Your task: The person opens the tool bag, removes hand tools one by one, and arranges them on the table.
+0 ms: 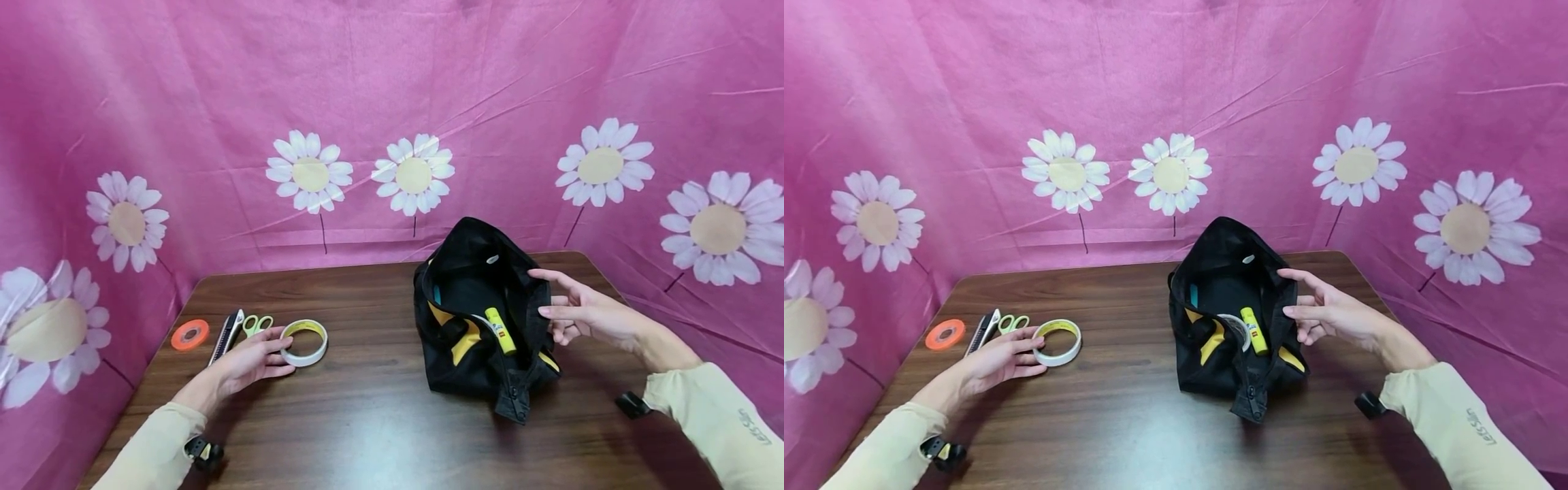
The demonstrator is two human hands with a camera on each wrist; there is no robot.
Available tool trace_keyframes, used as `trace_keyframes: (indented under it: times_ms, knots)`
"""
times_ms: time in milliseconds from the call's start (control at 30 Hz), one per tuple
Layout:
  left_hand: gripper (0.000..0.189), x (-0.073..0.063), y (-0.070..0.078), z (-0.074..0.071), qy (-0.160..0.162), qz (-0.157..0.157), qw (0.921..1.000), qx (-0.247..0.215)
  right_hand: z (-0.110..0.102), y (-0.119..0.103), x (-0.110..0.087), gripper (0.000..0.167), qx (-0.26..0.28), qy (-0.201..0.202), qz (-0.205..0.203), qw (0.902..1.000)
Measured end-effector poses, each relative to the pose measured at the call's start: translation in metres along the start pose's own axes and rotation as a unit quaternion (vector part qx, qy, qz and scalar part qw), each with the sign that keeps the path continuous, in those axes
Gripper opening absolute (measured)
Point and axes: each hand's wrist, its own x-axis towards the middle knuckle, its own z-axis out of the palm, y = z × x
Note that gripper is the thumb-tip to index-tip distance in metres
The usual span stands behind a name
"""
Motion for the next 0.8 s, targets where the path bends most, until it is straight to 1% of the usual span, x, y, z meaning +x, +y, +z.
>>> trace_keyframes:
  times_ms: [133,233,400,633,800]
  knots:
    - [0.067,-0.002,0.001,0.0,0.003,-0.002,0.9999,0.011,-0.001,0.0,0.0,0.072,-0.002,-0.002,-0.001,1.0]
    - [0.068,-0.004,0.004,0.0,0.014,-0.002,0.9993,0.036,-0.002,0.001,0.0,0.072,-0.002,-0.001,-0.001,1.0]
    - [0.067,-0.006,0.015,0.001,0.029,-0.004,0.9969,0.073,-0.002,0.001,-0.001,0.071,0.001,-0.002,-0.003,1.0]
    - [0.066,-0.009,0.026,0.0,0.018,0.007,0.9944,0.104,-0.002,-0.001,0.0,0.072,-0.001,-0.002,0.002,1.0]
    - [0.065,-0.008,0.037,0.005,0.005,0.012,0.993,0.117,-0.002,-0.001,0.0,0.072,0.002,0.0,0.006,1.0]
